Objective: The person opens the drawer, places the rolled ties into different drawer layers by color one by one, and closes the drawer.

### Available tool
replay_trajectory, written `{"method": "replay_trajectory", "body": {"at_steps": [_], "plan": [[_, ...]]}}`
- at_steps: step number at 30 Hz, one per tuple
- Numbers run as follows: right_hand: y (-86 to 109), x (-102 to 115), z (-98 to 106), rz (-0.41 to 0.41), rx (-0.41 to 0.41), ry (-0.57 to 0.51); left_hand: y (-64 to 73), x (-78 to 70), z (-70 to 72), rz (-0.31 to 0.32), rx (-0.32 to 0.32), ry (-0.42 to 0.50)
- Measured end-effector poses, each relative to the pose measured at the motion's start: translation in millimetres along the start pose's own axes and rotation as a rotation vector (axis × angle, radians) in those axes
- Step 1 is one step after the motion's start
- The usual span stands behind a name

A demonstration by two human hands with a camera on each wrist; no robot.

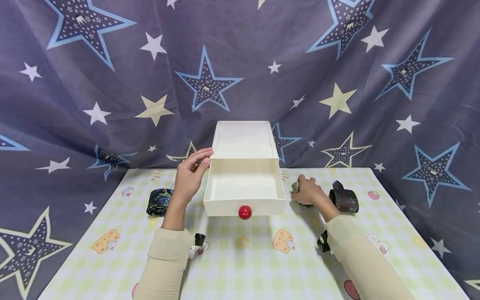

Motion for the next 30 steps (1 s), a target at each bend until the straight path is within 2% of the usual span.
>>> {"method": "replay_trajectory", "body": {"at_steps": [6, 11, 18, 30], "plan": [[3.5, 6.6, 13.0, 0.043, -0.081, 0.049, 1.1, -0.5, 0.8, 0.007, -0.003, -0.007], [10.8, 13.8, 32.9, 0.030, -0.122, 0.088, 0.4, -0.7, 0.8, 0.003, -0.001, 0.001], [31.1, 31.7, 75.5, 0.053, -0.181, 0.146, 0.5, 0.2, 0.0, 0.010, -0.001, 0.012], [65.2, 61.1, 149.5, 0.117, -0.220, 0.189, 0.5, 0.4, 0.1, 0.001, -0.003, 0.007]]}}
Point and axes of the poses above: each hand's wrist, its own y-axis away from the middle knuckle, its own z-axis out of the back of the hand, x = y × z, the point moved 7 cm from there along -y, towards the middle knuckle, and after that the axes turned 14 degrees about x, right-handed, at the moved point
